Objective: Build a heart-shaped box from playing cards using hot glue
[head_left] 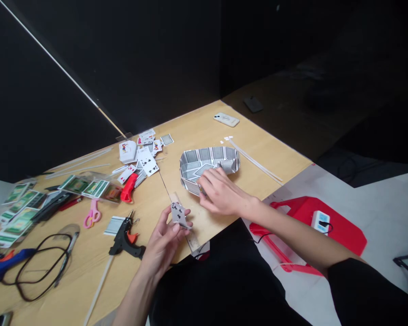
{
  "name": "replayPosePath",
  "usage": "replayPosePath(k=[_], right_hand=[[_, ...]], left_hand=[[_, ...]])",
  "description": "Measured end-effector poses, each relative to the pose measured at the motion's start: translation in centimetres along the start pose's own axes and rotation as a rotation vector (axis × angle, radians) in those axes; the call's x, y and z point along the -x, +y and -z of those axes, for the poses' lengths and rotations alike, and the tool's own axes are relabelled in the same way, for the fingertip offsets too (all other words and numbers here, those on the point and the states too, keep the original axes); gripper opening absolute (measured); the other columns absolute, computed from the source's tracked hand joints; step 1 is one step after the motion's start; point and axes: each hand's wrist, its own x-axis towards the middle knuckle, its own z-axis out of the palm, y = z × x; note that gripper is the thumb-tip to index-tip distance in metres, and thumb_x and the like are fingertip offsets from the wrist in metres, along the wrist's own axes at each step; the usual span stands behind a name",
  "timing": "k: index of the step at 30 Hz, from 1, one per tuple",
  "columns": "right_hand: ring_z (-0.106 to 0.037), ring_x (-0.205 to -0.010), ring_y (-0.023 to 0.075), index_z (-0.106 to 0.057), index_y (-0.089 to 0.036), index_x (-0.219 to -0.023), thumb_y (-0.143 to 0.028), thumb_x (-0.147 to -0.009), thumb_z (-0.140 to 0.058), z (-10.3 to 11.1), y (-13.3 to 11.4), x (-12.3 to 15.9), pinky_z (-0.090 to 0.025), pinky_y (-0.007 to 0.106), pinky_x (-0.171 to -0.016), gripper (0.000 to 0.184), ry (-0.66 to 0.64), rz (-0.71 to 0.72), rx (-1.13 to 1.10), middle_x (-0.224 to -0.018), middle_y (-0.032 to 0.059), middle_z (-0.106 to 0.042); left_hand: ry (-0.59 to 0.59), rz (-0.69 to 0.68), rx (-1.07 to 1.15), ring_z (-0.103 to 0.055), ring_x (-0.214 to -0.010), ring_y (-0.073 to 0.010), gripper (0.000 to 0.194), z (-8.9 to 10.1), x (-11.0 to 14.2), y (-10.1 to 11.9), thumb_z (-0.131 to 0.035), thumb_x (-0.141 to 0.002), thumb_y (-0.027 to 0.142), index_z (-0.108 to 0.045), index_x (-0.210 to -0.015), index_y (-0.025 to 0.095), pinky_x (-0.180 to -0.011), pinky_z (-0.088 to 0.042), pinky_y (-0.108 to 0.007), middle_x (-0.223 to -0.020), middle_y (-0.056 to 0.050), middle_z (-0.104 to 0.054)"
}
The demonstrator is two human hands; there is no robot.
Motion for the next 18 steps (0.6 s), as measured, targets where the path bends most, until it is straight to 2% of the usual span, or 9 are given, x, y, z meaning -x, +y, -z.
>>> replayPosePath(k=[4,8,10,12,14,18], right_hand=[[-0.049,-0.098,0.0290,-0.061,-0.016,-0.105,-0.027,-0.107,-0.049,0.02,0.18,0.27,-0.032,0.042,-0.087,0.016,-0.017,-0.011,-0.012,-0.105,0.0148,-0.063],[-0.049,-0.104,0.0309,-0.061,-0.014,-0.111,-0.040,-0.107,-0.061,-0.09,0.53,0.52,-0.032,0.042,-0.087,0.027,-0.063,0.031,-0.039,-0.110,0.0163,-0.063],[-0.049,-0.105,0.0314,-0.061,-0.013,-0.113,-0.034,-0.104,-0.065,-0.21,0.65,0.63,-0.031,0.042,-0.087,0.024,-0.095,0.051,-0.038,-0.114,0.0171,-0.063],[-0.049,-0.105,0.0311,-0.061,-0.013,-0.114,-0.020,-0.102,-0.060,-0.30,0.67,0.73,-0.031,0.041,-0.087,0.014,-0.114,0.053,-0.018,-0.114,0.0168,-0.063],[-0.048,-0.102,0.0299,-0.062,-0.014,-0.112,-0.007,-0.099,-0.053,-0.31,0.61,0.79,-0.030,0.041,-0.086,0.017,-0.108,0.047,0.016,-0.112,0.0153,-0.063],[-0.049,-0.102,0.0295,-0.063,-0.014,-0.112,-0.006,-0.101,-0.050,-0.08,0.41,0.80,-0.030,0.041,-0.087,0.019,-0.061,0.051,0.069,-0.112,0.0144,-0.065]], left_hand=[[-0.034,-0.020,0.006,-0.080,-0.104,-0.0268,0.069,0.15,-0.12,-0.28,-0.096,-0.086,0.043,-0.064,-0.144,0.025,-0.088,-0.063,-0.036,-0.141,-0.017,-0.075],[-0.042,0.003,0.068,-0.078,-0.108,-0.0301,0.062,-0.05,-0.20,-0.39,-0.092,-0.088,0.053,-0.072,-0.137,0.021,-0.085,-0.065,-0.038,-0.143,-0.018,-0.074],[-0.035,0.010,0.092,-0.077,-0.107,-0.0305,0.060,-0.14,-0.21,-0.38,-0.092,-0.087,0.055,-0.076,-0.131,0.018,-0.080,-0.065,-0.037,-0.139,-0.018,-0.075],[-0.035,0.008,0.103,-0.077,-0.104,-0.0298,0.055,-0.10,-0.16,-0.37,-0.092,-0.087,0.054,-0.079,-0.126,0.017,-0.078,-0.064,-0.036,-0.134,-0.018,-0.077],[-0.044,0.007,0.098,-0.076,-0.103,-0.0290,0.050,0.06,-0.08,-0.37,-0.089,-0.090,0.053,-0.080,-0.124,0.017,-0.078,-0.063,-0.036,-0.131,-0.017,-0.078],[-0.059,0.007,0.074,-0.076,-0.103,-0.0292,0.050,0.42,0.00,-0.46,-0.084,-0.095,0.053,-0.080,-0.126,0.015,-0.080,-0.062,-0.036,-0.127,-0.018,-0.078]])
